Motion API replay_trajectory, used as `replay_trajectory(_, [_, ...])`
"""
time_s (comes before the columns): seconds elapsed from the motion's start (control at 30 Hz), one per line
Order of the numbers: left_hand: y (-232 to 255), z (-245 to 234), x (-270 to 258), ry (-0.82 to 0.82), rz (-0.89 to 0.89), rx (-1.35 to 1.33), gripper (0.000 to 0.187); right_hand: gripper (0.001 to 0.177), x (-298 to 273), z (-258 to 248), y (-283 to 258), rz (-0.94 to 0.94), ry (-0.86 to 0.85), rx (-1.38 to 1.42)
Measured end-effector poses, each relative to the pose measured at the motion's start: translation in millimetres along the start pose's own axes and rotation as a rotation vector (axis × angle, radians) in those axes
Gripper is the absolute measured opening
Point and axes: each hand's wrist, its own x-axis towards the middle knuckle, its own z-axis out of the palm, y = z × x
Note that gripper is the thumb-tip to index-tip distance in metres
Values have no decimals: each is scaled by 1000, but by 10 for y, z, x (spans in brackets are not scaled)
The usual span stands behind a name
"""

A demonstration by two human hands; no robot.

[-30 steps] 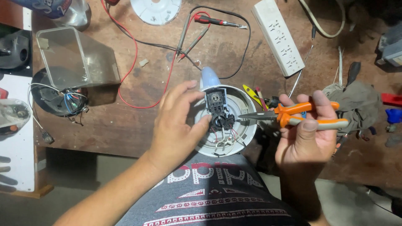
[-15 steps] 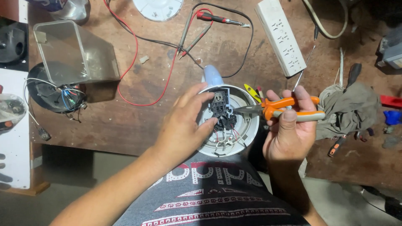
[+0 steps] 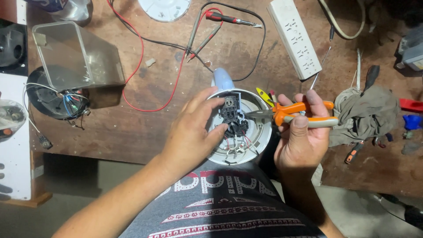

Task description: The person repairs the internal wiring of a white electric kettle using pliers and a screwdriver. They strip wire ends, connect them to terminals, and tighten screws to secure the connections.

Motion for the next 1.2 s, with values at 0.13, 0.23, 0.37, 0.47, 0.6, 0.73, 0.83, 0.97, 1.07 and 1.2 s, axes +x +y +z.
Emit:
replay_trajectory(0.13, [-1,-11,-7,15,33,2,59,80,4,12,-2,4,-4,10])
replay_trajectory(0.23, [8,-21,-5,5,27,-10,58,81,-3,33,-6,-7,-16,1])
replay_trajectory(0.37, [20,-27,-6,-10,11,-2,55,78,-36,36,-14,-59,-80,-7])
replay_trajectory(0.47, [12,-36,-1,-18,16,7,54,74,-49,46,-30,-104,-116,-54])
replay_trajectory(0.6, [5,-36,10,-21,26,11,52,69,-59,47,-57,-267,-155,-215])
replay_trajectory(0.73, [-8,-50,8,-16,51,21,51,47,-146,37,-353,-194,-155,-156])
replay_trajectory(0.83, [-17,-74,3,-31,38,29,54,71,-49,6,-697,-228,-54,-244])
replay_trajectory(0.97, [-35,-107,18,-45,68,22,56,53,369,-476,-613,-257,20,-430])
replay_trajectory(1.07, [-41,-131,-1,-67,40,42,52,41,423,-874,-26,18,-114,-754])
replay_trajectory(1.2, [-18,-192,13,-91,-24,52,56,37,118,-891,768,322,-399,-1073])
